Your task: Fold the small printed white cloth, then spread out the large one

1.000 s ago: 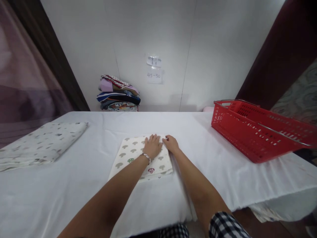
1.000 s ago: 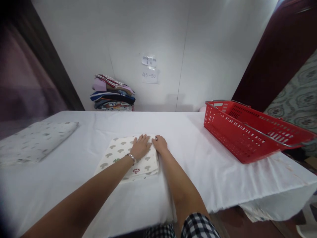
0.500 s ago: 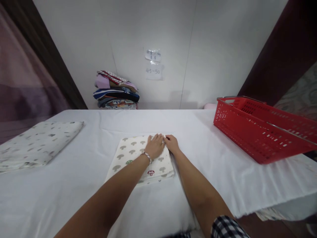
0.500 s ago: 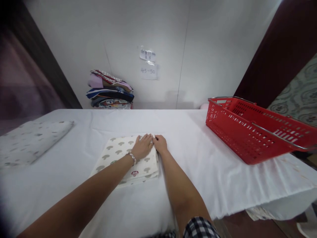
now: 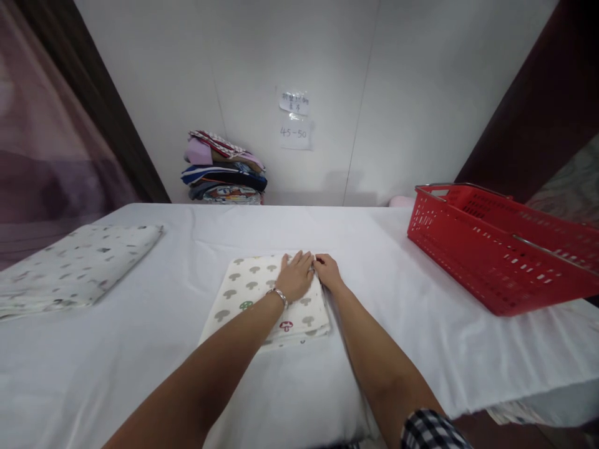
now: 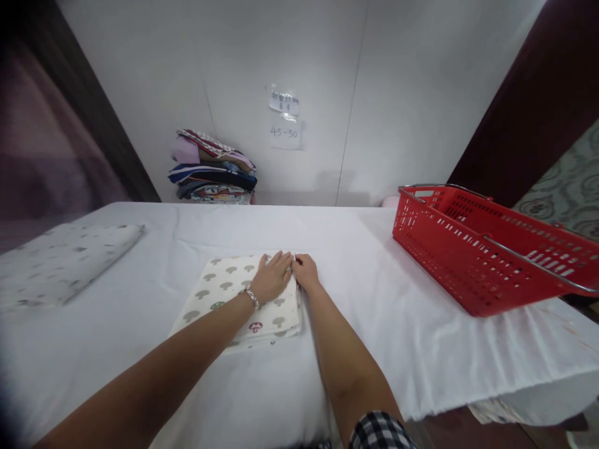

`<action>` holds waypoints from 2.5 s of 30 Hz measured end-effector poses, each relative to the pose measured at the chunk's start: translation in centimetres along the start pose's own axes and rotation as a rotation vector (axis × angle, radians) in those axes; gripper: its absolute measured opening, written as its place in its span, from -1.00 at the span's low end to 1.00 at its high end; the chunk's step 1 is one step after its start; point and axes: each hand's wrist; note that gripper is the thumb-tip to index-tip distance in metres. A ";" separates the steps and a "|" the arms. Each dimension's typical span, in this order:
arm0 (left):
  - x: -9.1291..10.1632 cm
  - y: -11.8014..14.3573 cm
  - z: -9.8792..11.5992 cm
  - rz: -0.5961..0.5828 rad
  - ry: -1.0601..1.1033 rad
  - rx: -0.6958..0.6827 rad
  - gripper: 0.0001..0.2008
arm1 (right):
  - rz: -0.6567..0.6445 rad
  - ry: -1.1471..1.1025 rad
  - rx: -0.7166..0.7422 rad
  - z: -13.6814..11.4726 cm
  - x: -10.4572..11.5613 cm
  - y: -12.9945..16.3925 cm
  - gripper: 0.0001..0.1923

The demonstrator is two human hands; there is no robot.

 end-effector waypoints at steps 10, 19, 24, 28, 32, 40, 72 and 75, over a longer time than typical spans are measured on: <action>-0.1 -0.7 -0.3 -0.050 0.016 -0.060 -0.54 | -0.012 0.040 -0.062 -0.2 0.4 -0.4 -0.70; 0.3 -0.7 -0.5 -0.142 0.022 -0.135 -0.54 | -0.128 0.097 0.094 -3.3 -0.7 1.1 -0.56; 0.6 -1.3 -0.5 -0.170 0.072 -0.114 -0.53 | -0.194 0.168 0.129 -3.2 -0.7 1.5 -0.53; 1.9 -1.0 -2.3 -0.227 0.116 -0.062 -0.54 | -0.303 0.257 0.046 -2.6 0.0 1.4 -0.48; 3.3 2.9 -6.5 -0.218 0.007 0.073 -0.51 | -0.414 0.333 -0.021 -2.3 0.3 1.4 -0.36; 3.7 9.6 -9.7 -0.103 -0.082 0.206 -0.47 | -0.431 0.395 0.011 -1.9 0.1 1.3 -0.34; 3.5 9.3 -9.1 -0.056 0.003 0.208 -0.49 | -0.346 0.654 -0.119 -7.2 -3.5 4.2 -0.10; 3.6 9.1 -9.4 -0.053 0.059 0.206 -0.52 | -0.359 0.663 -0.120 -7.0 -3.4 4.2 -0.09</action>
Point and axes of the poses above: each hand's wrist, its own y-axis away from the middle knuckle, its own x-axis out of the back of the hand, z = x × y, and after that the axes turned 3 degrees about -z, right-handed
